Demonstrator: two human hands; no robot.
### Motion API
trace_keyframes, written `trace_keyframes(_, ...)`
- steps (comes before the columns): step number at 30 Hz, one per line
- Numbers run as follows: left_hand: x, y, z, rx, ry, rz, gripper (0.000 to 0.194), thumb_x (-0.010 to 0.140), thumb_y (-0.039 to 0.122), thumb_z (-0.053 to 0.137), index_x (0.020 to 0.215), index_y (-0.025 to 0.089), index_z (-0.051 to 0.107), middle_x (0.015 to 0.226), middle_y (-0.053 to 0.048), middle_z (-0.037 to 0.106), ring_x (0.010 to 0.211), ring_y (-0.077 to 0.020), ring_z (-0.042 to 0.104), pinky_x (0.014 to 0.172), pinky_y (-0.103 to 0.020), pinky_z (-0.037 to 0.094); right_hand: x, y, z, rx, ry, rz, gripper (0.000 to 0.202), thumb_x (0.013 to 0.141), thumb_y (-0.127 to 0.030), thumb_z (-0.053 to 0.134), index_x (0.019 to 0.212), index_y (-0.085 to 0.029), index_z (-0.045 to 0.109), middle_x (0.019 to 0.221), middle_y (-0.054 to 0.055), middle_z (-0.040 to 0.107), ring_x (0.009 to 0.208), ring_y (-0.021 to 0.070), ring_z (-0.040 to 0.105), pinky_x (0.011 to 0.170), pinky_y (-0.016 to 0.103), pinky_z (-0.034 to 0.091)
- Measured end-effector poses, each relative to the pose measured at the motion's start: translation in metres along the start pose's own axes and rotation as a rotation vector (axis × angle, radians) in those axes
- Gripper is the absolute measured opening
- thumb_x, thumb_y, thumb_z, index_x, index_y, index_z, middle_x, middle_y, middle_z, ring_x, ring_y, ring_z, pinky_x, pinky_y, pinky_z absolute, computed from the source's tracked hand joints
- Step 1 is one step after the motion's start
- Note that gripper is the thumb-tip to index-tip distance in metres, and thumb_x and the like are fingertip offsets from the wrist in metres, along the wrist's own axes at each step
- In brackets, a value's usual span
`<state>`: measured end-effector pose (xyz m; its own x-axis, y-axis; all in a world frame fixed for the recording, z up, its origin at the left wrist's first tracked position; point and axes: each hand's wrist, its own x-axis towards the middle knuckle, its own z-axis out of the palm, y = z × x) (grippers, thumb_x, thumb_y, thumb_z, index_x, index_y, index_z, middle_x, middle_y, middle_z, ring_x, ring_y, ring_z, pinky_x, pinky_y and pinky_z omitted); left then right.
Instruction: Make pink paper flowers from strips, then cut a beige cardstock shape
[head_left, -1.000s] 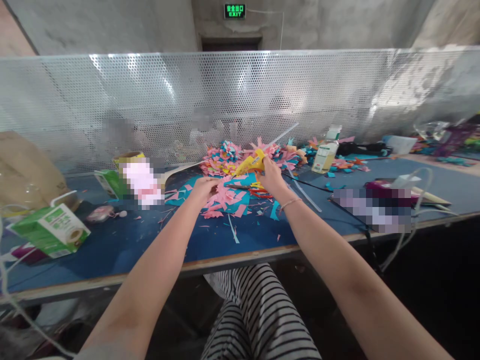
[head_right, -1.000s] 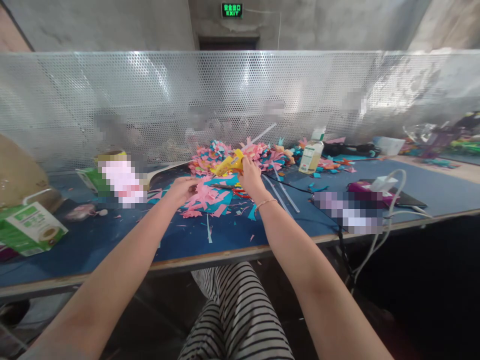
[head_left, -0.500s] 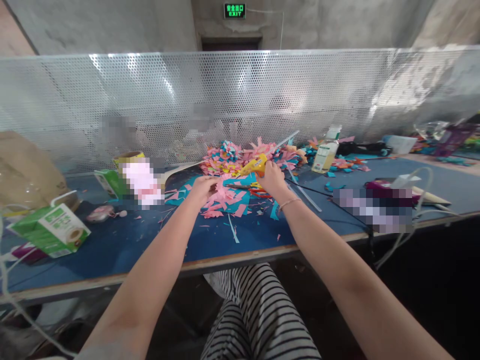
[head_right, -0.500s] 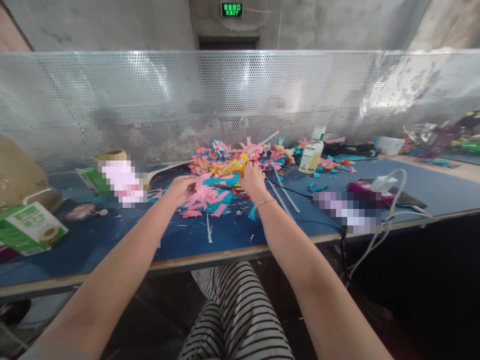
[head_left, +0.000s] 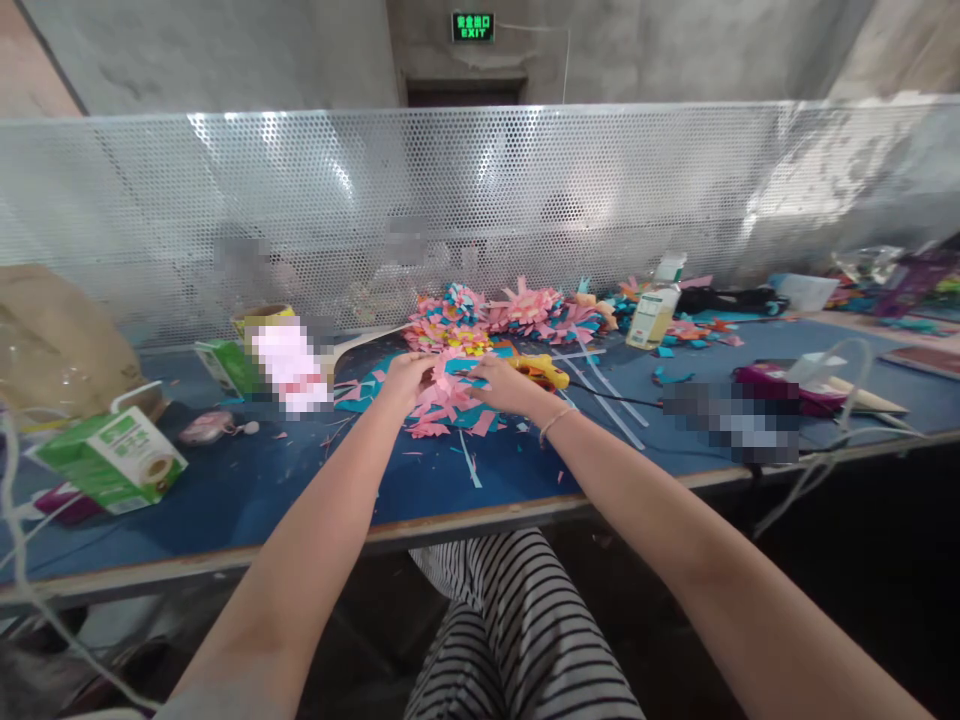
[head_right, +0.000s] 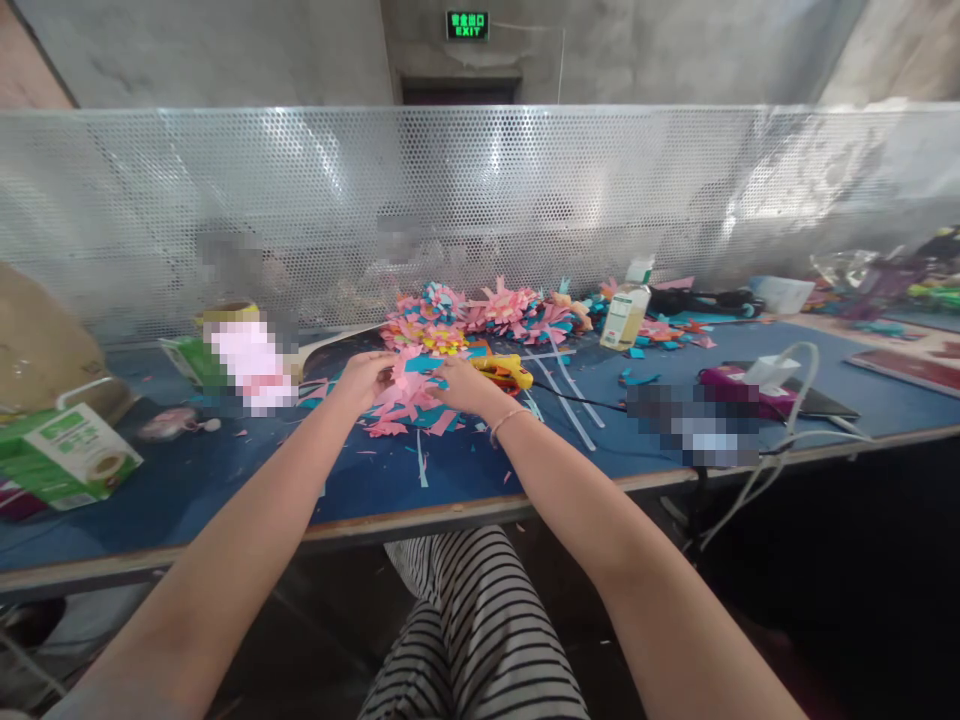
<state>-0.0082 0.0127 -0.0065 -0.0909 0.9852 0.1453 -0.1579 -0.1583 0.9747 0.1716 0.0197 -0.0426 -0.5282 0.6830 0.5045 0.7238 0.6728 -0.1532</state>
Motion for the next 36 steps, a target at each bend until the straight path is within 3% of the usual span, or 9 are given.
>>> trace_keyframes(5,-0.003,0.003,0.003,-0.006,0.026,-0.023,0.020,0.044,0.018,0.075,0.054,0.013,0.058,0.046,0.002,0.052,0.043,-0.0078,0.046,0.050,-0.024,0.038,0.006,-0.014,0.016,0.042,-0.055,-0.050,0.021,0.079,-0.021,0.056,0.095,-0.012,0.067,0.095,0.012,0.064,0.096,0.0205,0.057,0.086,0.031,0.043)
trace_keyframes(9,-0.004,0.004,0.003,-0.004,0.023,-0.031,0.019,0.045,0.017,0.074,0.056,0.013,0.060,0.047,0.001,0.053,0.044,-0.0075,0.046,0.050,-0.023,0.038,0.003,-0.012,0.014,0.075,-0.107,-0.038,0.022,0.077,-0.010,0.050,0.088,-0.014,0.069,0.092,0.008,0.068,0.091,0.0181,0.060,0.080,0.026,0.044)
trace_keyframes(14,-0.004,0.004,0.002,-0.014,0.025,-0.035,0.019,0.045,0.016,0.074,0.058,0.013,0.061,0.047,0.001,0.054,0.045,-0.0080,0.047,0.050,-0.023,0.039,0.003,-0.008,0.012,0.142,-0.064,0.048,0.025,0.078,-0.010,0.048,0.090,-0.014,0.070,0.088,0.007,0.070,0.084,0.0185,0.063,0.076,0.026,0.046)
trace_keyframes(17,-0.005,0.006,0.002,-0.013,0.021,-0.033,0.018,0.046,0.016,0.074,0.058,0.013,0.061,0.047,0.001,0.054,0.044,-0.0081,0.047,0.049,-0.023,0.039,0.007,-0.005,0.013,0.356,-0.001,0.181,0.025,0.077,-0.010,0.049,0.092,-0.014,0.069,0.090,0.008,0.070,0.079,0.0174,0.065,0.076,0.029,0.049)
trace_keyframes(21,-0.004,0.006,0.002,0.010,0.022,-0.033,0.016,0.047,0.016,0.073,0.058,0.012,0.061,0.047,0.001,0.053,0.042,-0.0079,0.046,0.048,-0.024,0.038,0.011,-0.003,0.012,0.835,0.035,0.399,0.021,0.077,-0.010,0.050,0.089,-0.013,0.068,0.082,0.005,0.069,0.069,0.0128,0.064,0.072,0.028,0.053)
trace_keyframes(25,-0.002,0.003,0.002,0.017,0.022,-0.025,0.018,0.047,0.017,0.074,0.056,0.012,0.059,0.047,0.001,0.053,0.043,-0.0076,0.047,0.049,-0.024,0.039,0.011,-0.004,0.008,1.165,0.130,0.431,0.013,0.071,-0.015,0.063,0.083,-0.013,0.067,0.081,0.003,0.069,0.074,0.0118,0.064,0.080,0.029,0.052)
trace_keyframes(28,-0.001,0.001,0.002,0.016,0.005,-0.010,0.020,0.046,0.017,0.075,0.055,0.012,0.058,0.045,0.001,0.052,0.043,-0.0072,0.047,0.049,-0.022,0.039,0.010,-0.006,0.006,1.218,0.157,0.441,0.017,0.065,-0.018,0.069,0.081,-0.013,0.066,0.079,0.003,0.069,0.074,0.0125,0.064,0.080,0.029,0.051)
trace_keyframes(32,-0.001,0.000,0.002,0.025,0.009,-0.012,0.020,0.045,0.017,0.074,0.055,0.012,0.058,0.043,0.002,0.051,0.041,-0.0063,0.045,0.047,-0.022,0.039,0.011,-0.006,0.002,1.253,0.215,0.522,0.004,0.069,-0.017,0.064,0.071,-0.014,0.062,0.068,0.001,0.067,0.066,0.0120,0.064,0.074,0.028,0.053)
trace_keyframes(36,0.000,-0.002,0.002,0.023,-0.009,-0.001,0.019,0.047,0.018,0.074,0.055,0.012,0.058,0.044,0.001,0.052,0.041,-0.0066,0.046,0.048,-0.022,0.039,0.012,-0.006,-0.002,1.247,0.246,0.547,0.006,0.068,-0.014,0.064,0.067,-0.015,0.058,0.060,-0.002,0.063,0.059,0.0109,0.062,0.066,0.025,0.053)
